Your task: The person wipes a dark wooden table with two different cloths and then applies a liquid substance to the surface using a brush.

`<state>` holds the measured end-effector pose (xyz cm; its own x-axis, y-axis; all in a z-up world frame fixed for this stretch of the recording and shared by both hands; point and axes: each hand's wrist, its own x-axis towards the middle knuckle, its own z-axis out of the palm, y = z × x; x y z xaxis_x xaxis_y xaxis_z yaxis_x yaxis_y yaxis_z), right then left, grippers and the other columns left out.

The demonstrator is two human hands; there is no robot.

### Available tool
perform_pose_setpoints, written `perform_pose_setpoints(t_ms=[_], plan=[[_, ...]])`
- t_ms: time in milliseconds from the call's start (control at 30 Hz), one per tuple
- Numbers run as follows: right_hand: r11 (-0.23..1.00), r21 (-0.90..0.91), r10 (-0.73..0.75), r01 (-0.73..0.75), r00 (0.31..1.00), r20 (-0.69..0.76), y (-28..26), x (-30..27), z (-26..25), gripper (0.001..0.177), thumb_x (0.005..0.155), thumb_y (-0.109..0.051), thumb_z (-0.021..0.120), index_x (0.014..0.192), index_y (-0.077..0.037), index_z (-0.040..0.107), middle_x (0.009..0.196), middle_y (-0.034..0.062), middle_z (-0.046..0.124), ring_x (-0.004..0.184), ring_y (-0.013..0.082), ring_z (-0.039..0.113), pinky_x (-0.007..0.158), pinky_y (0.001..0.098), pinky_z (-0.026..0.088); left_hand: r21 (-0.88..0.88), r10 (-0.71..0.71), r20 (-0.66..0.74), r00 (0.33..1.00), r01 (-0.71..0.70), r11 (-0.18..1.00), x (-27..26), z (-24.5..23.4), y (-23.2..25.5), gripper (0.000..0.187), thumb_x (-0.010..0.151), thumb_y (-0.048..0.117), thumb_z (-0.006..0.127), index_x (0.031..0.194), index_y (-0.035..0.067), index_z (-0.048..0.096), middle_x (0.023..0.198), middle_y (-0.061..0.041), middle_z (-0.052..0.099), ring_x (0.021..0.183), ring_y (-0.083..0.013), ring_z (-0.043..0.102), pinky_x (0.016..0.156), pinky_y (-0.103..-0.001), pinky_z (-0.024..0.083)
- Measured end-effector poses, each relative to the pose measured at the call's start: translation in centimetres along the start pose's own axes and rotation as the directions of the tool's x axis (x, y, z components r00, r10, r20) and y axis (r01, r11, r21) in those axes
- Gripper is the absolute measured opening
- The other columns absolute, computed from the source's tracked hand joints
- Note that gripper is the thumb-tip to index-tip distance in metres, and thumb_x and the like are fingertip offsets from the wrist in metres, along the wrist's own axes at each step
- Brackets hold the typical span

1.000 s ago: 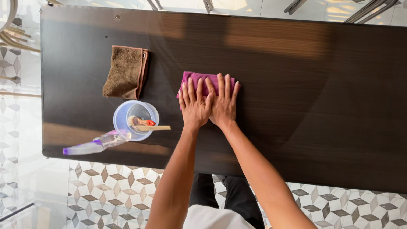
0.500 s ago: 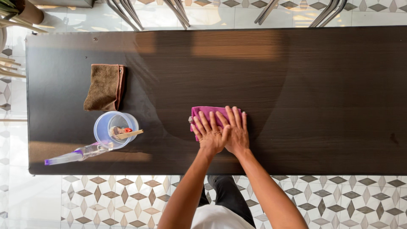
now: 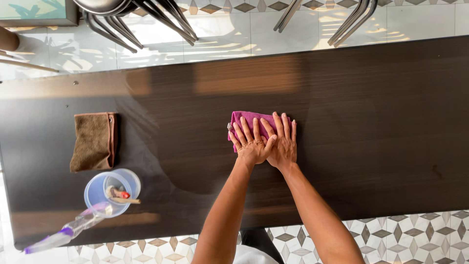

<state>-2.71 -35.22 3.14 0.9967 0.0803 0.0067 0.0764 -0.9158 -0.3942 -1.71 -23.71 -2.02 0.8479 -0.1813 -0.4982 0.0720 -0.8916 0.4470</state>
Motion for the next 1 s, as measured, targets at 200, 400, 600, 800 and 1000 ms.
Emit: perform_pose_setpoints(t_ms=[200,400,600,800,1000], plan=[[1.000,-0.025,-0.007,0.006,1.000,-0.014,3.0,5.7,-0.4,0.058,0.101,-0.048,0.052,0.154,-0.024,0.047,0.165,0.0140,0.031,0.155,0.0373,0.020,0.126,0.0602,0.008,-0.013,-0.018,0.024,1.000,0.018,1.000,5.7,-2.6,2.8,0.105,0.090,0.080,0.028,0.164,0.010,0.005,0.164,-0.030,-0.024,0.146,-0.0531,-0.031,0.108,-0.072,-0.024],[0.999,-0.041,0.006,-0.009,0.999,-0.054,5.5,11.8,-0.9,0.058,0.102,-0.047,0.053,0.154,-0.023,0.047,0.165,0.0145,0.032,0.156,0.0381,0.020,0.127,0.0597,0.008,-0.009,0.014,-0.026,1.000,-0.014,1.000,11.7,-5.6,5.6,0.104,0.089,0.081,0.028,0.164,0.011,0.008,0.165,-0.029,-0.019,0.148,-0.0521,-0.027,0.109,-0.071,-0.022],[0.996,-0.082,0.042,-0.046,0.998,-0.056,7.8,17.1,-0.8,0.061,0.102,-0.047,0.052,0.157,-0.022,0.044,0.167,0.0163,0.029,0.156,0.0386,0.018,0.126,0.0608,0.007,0.040,0.048,-0.036,0.998,-0.047,0.998,17.1,-7.9,7.4,0.102,0.090,0.080,0.027,0.164,0.012,0.008,0.165,-0.030,-0.015,0.149,-0.0518,-0.023,0.111,-0.071,-0.020],[0.992,-0.082,0.086,-0.091,0.994,-0.060,8.7,19.2,-0.6,0.066,0.103,-0.049,0.054,0.161,-0.019,0.041,0.169,0.0188,0.025,0.157,0.0400,0.017,0.126,0.0618,0.006,0.110,0.131,-0.099,0.987,-0.120,0.987,20.0,-7.7,7.7,0.102,0.091,0.081,0.028,0.164,0.012,0.010,0.166,-0.032,-0.010,0.150,-0.0552,-0.018,0.111,-0.072,-0.017],[0.985,-0.047,0.163,-0.169,0.981,-0.109,6.0,16.6,-0.3,0.072,0.101,-0.046,0.057,0.162,-0.013,0.039,0.168,0.0259,0.019,0.156,0.0456,0.014,0.125,0.0639,0.007,0.224,0.306,-0.299,0.904,-0.245,0.943,17.7,-7.0,5.6,0.094,0.094,0.079,0.034,0.163,0.016,0.024,0.169,-0.023,0.006,0.156,-0.0465,0.000,0.122,-0.065,-0.003]])
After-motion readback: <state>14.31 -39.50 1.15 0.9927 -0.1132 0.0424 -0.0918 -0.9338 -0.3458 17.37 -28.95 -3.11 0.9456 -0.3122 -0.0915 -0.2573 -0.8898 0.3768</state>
